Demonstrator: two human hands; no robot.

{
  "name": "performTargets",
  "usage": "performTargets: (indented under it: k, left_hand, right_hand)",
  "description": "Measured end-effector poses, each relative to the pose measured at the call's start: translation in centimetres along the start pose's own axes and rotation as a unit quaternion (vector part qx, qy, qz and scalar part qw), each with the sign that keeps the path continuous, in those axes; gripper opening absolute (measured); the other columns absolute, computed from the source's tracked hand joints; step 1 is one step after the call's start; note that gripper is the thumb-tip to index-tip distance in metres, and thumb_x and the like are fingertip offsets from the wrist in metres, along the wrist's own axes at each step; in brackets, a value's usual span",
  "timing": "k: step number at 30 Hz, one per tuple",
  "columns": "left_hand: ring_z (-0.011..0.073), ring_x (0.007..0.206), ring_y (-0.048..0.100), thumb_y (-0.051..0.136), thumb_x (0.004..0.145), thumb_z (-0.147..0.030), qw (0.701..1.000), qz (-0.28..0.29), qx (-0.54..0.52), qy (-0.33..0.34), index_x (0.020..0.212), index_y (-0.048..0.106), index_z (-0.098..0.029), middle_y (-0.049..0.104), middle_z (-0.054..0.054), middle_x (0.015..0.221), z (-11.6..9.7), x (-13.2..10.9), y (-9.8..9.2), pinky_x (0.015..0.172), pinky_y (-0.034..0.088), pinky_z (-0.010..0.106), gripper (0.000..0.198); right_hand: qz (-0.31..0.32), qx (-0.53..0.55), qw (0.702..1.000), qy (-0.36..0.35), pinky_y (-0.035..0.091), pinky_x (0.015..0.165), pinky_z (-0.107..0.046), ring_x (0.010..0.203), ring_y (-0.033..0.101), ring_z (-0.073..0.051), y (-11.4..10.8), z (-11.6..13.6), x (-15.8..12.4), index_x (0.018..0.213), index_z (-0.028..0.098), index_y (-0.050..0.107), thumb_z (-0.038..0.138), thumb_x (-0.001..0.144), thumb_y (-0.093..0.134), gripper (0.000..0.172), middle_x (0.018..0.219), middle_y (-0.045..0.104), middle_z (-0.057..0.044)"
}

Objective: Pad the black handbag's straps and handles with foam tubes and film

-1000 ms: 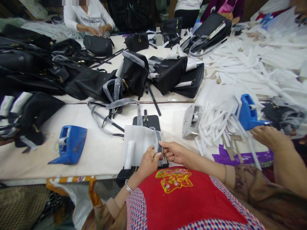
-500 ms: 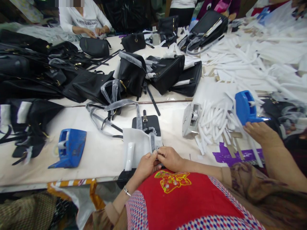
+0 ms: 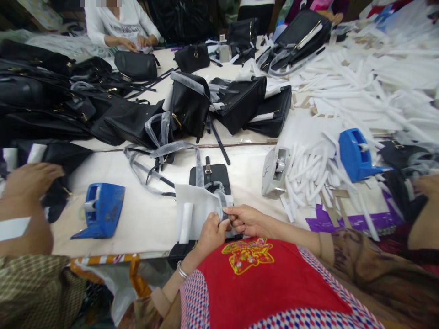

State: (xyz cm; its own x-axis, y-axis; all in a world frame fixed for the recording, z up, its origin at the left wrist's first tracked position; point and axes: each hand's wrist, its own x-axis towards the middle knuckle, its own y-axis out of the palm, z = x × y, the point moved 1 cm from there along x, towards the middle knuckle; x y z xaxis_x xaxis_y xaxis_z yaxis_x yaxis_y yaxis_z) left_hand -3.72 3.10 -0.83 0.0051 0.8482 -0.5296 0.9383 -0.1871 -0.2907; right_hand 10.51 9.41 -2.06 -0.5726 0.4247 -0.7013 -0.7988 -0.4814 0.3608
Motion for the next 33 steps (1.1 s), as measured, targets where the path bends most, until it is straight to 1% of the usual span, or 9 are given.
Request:
performTargets:
  k: [6,9,13,16,18,21,23,26,33]
  left_hand:
    - [0.0188,0.066,0.068,0.05,0.088,-0.049,0.991,0.052,-0.107,-0.06,0.094,0.057,-0.02,0.07,0.005,0.089,0.1,0.1,0.1,0.05,0.053,0.026,0.03]
    - [0.0207,0.075,0.071,0.051,0.088,-0.047,0.986,0.043,-0.142,-0.078,0.091,0.057,-0.019,0.071,0.006,0.092,-0.3,0.5,0.3,0.052,0.055,0.026,0.028]
    - [0.0183,0.076,0.071,0.05,0.09,-0.04,0.985,0.027,-0.142,-0.097,0.088,0.055,-0.017,0.07,0.007,0.093,-1.0,1.5,-0.4,0.051,0.052,0.021,0.024]
    - [0.0164,0.071,0.071,0.052,0.09,-0.034,0.981,0.049,-0.141,-0.124,0.085,0.055,-0.015,0.067,0.005,0.082,-1.6,2.6,-2.2,0.049,0.048,0.018,0.021]
    - [0.0164,0.065,0.07,0.055,0.088,-0.032,0.976,0.084,-0.14,-0.144,0.081,0.056,-0.014,0.064,0.003,0.073,-2.3,3.4,-3.8,0.047,0.046,0.019,0.02]
    - [0.0153,0.059,0.067,0.062,0.085,-0.033,0.969,0.125,-0.138,-0.163,0.076,0.056,-0.013,0.06,0.0,0.064,-3.6,4.4,-5.9,0.049,0.046,0.021,0.022]
    - [0.014,0.057,0.066,0.066,0.082,-0.036,0.968,0.148,-0.127,-0.158,0.074,0.055,-0.013,0.056,-0.003,0.058,-4.4,4.9,-6.7,0.051,0.045,0.02,0.027]
    - [0.0118,0.056,0.064,0.067,0.082,-0.039,0.969,0.17,-0.11,-0.145,0.073,0.052,-0.014,0.053,-0.005,0.056,-5.2,5.5,-7.2,0.052,0.045,0.019,0.031]
    - [0.0123,0.057,0.065,0.062,0.086,-0.034,0.969,0.156,-0.124,-0.148,0.076,0.052,-0.014,0.054,-0.004,0.06,-4.1,6.0,-7.6,0.053,0.048,0.02,0.025]
  right_hand:
    - [-0.045,-0.023,0.997,-0.059,0.029,0.042,-0.019,0.042,0.032,-0.006,0.8,-0.2,0.4,0.067,0.022,0.037,0.056,0.075,0.057,0.04,0.052,0.034,0.009]
    - [-0.071,-0.097,0.988,-0.093,0.026,0.042,-0.021,0.041,0.03,-0.007,0.2,0.3,0.6,0.062,0.02,0.042,0.053,0.079,0.054,0.039,0.047,0.033,0.009]
    - [-0.111,-0.227,0.954,-0.158,0.03,0.052,-0.023,0.053,0.04,-0.011,-1.6,0.8,0.1,0.058,0.017,0.053,0.038,0.083,0.054,0.032,0.051,0.043,0.003]
    - [-0.104,-0.324,0.917,-0.21,0.035,0.065,-0.026,0.069,0.046,-0.014,-2.2,0.5,-1.1,0.063,0.016,0.059,0.026,0.081,0.058,0.021,0.066,0.052,-0.001]
    - [-0.039,-0.472,0.84,-0.265,0.036,0.069,-0.028,0.072,0.049,-0.016,-1.6,0.2,-1.8,0.068,0.016,0.063,0.024,0.084,0.055,0.02,0.072,0.056,-0.004]
    - [0.084,-0.676,0.645,-0.348,0.039,0.068,-0.029,0.074,0.055,-0.018,0.7,-0.1,-1.4,0.078,0.015,0.066,0.026,0.092,0.047,0.026,0.078,0.061,-0.008]
    - [0.133,-0.719,0.58,-0.359,0.042,0.069,-0.03,0.077,0.059,-0.02,2.6,-0.3,-0.1,0.084,0.015,0.067,0.026,0.092,0.05,0.022,0.081,0.064,-0.009]
    - [0.139,-0.741,0.571,-0.325,0.046,0.07,-0.032,0.082,0.063,-0.024,5.0,-0.8,2.4,0.091,0.011,0.067,0.02,0.086,0.056,0.016,0.089,0.067,-0.014]
    - [0.099,-0.73,0.621,-0.269,0.05,0.067,-0.034,0.08,0.067,-0.026,7.3,-2.8,5.8,0.086,0.005,0.069,0.007,0.084,0.052,0.017,0.087,0.069,-0.018]
